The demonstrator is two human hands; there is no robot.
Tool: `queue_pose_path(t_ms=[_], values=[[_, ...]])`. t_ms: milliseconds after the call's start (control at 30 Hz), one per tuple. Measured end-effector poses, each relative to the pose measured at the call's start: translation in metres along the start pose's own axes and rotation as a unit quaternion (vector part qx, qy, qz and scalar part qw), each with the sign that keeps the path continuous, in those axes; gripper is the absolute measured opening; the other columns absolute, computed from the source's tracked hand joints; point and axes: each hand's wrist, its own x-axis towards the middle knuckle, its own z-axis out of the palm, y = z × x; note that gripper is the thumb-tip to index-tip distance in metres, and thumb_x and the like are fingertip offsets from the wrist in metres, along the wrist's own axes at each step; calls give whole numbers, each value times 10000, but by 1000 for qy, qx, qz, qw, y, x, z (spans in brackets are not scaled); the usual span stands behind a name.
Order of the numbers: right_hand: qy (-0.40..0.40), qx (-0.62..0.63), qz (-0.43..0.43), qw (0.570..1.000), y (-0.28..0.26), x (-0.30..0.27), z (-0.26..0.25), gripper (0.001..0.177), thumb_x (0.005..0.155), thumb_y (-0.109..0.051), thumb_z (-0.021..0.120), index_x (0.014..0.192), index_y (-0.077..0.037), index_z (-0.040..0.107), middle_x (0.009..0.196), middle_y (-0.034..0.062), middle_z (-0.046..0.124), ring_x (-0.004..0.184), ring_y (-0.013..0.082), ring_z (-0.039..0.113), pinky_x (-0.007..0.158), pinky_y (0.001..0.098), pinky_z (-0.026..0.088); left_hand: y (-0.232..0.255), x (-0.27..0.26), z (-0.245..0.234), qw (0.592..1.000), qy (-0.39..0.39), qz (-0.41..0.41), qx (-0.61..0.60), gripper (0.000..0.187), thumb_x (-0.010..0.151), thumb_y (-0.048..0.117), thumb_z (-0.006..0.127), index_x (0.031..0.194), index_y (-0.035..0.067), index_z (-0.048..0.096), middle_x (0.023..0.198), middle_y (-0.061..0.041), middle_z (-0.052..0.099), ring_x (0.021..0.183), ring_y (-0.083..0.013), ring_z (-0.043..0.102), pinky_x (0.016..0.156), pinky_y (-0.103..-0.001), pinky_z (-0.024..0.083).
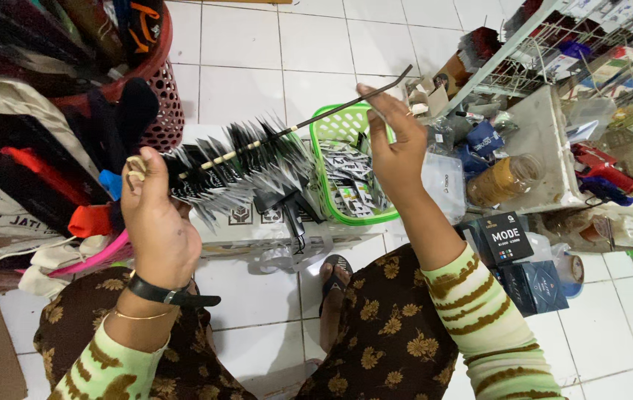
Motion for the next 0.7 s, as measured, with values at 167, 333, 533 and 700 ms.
queue_pose_path(t_ms=[167, 333, 533, 700], values=[[-42, 1, -28, 999, -3, -11, 20, 267, 997, 44, 634, 1215, -52, 755, 1178, 149, 752, 1158, 352, 701, 1034, 467, 511, -17, 20, -10, 1000, 0, 7, 9, 270, 975, 487, 714, 1020, 258, 577, 942, 125, 623, 897, -26, 664, 854, -247, 602], [-86, 24, -49, 995, -12, -18, 36, 250, 991, 51, 628, 1190, -35, 753, 1156, 175, 748, 1119, 405, 709, 991, 496, 532, 1, 5, 4, 1000, 4, 17, -12, 263, 971, 449, 728, 1008, 234, 581, 918, 116, 575, 883, -29, 624, 852, -243, 593], [-97, 35, -62, 993, 1, -31, 46, 217, 965, 64, 664, 1158, 13, 750, 1122, 217, 745, 1053, 451, 713, 932, 528, 548, 22, -9, 19, 1000, -8, 5, -17, 230, 976, 422, 712, 1006, 224, 598, 897, 115, 600, 855, -26, 648, 810, -243, 615], [-147, 6, -53, 988, -1, -34, 44, 196, 991, 42, 603, 1153, 66, 712, 1175, 268, 709, 1136, 517, 651, 965, 580, 524, 19, -4, 17, 1000, -10, -6, -6, 271, 963, 458, 719, 1029, 222, 605, 896, 117, 589, 841, -29, 643, 770, -231, 612]])
